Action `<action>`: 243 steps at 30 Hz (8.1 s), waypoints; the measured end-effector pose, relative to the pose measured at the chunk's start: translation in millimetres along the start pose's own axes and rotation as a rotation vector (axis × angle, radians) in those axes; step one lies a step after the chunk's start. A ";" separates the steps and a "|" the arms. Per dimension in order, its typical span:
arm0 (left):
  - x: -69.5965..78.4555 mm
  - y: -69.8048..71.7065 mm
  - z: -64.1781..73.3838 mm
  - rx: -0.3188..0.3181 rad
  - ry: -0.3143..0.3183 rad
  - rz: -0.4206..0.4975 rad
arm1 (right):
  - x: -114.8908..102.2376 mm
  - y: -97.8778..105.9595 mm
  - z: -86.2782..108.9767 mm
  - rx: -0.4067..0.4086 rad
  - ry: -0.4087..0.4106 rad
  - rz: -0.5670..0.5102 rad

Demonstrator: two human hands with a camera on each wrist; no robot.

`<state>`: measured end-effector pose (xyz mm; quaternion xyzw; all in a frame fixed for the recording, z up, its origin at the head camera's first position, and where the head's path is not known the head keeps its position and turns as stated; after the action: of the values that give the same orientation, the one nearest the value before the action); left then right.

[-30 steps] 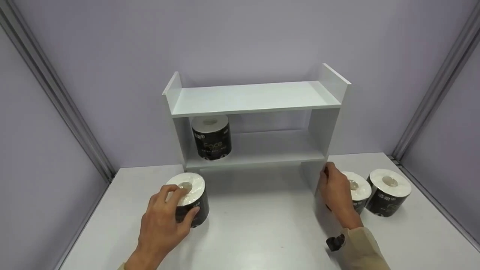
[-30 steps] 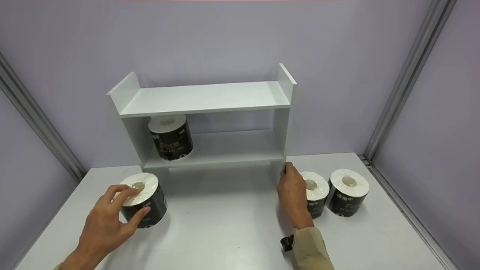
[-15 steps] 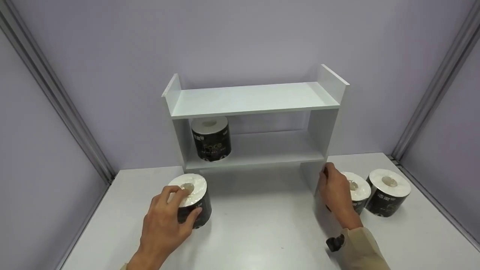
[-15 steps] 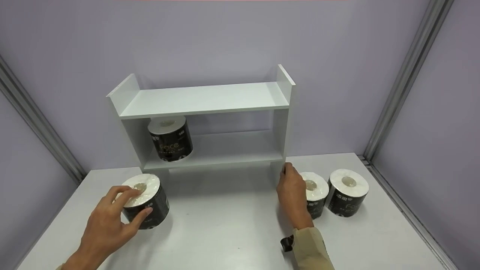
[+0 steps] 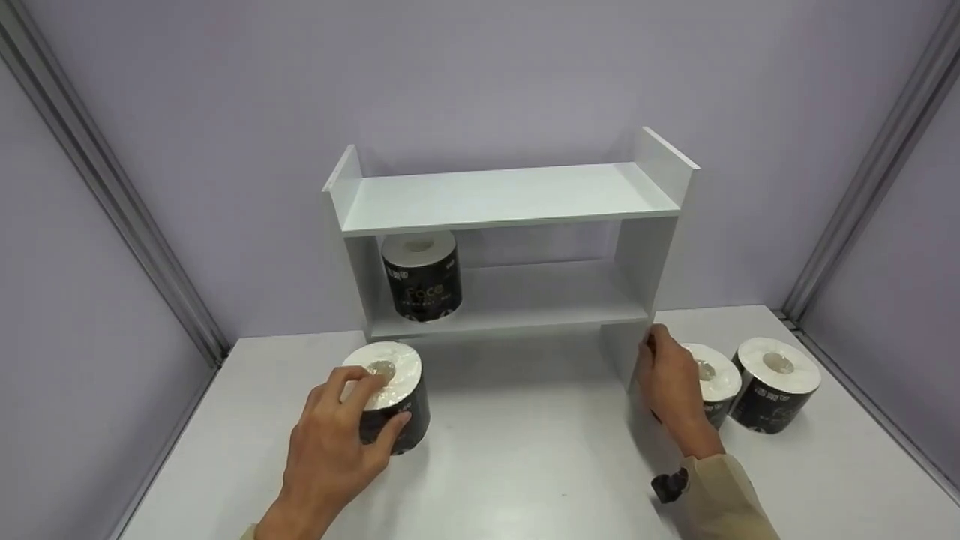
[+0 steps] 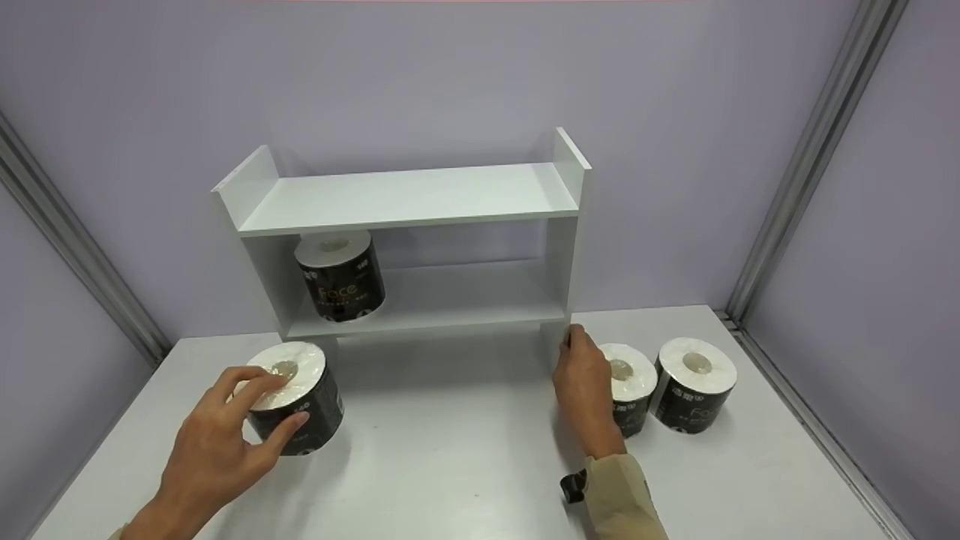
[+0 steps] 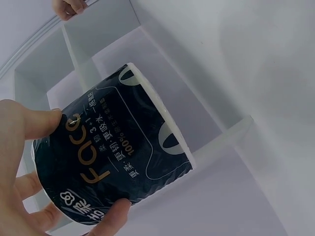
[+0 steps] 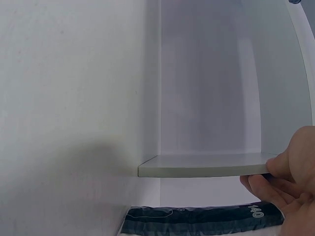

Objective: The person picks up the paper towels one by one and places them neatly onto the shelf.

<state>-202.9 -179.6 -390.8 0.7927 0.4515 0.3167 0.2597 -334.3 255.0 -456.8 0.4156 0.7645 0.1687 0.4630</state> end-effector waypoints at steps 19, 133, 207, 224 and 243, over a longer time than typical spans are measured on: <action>15.5 8.1 -5.0 0.013 -0.036 0.024 | -1.2 1.8 2.6 0.007 0.009 -0.007; 39.7 51.8 -59.1 0.127 -0.154 0.023 | -0.5 2.2 1.2 -0.018 0.019 -0.001; 46.5 67.4 -69.3 0.153 -0.180 0.015 | -6.6 9.7 -2.7 0.060 -0.007 -0.186; 47.3 78.9 -74.3 0.135 -0.169 0.003 | -5.2 15.3 -8.1 0.164 -0.180 -0.332; 46.4 93.2 -90.6 0.147 -0.164 0.013 | 2.3 17.5 -12.1 0.144 -0.187 -0.334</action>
<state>-200.0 -170.0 -253.1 0.8358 0.4455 0.2186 0.2349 -336.7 268.8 -440.7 0.3289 0.7866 -0.0048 0.5226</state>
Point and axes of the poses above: each hand's wrist, its own z-axis away from the middle knuckle, its own y-axis out of the back of the hand, x = y × z, the point moved 3 cm from there along -z, towards the middle knuckle, and after that the axes turned 4 degrees about -y, right-handed, at the moved point
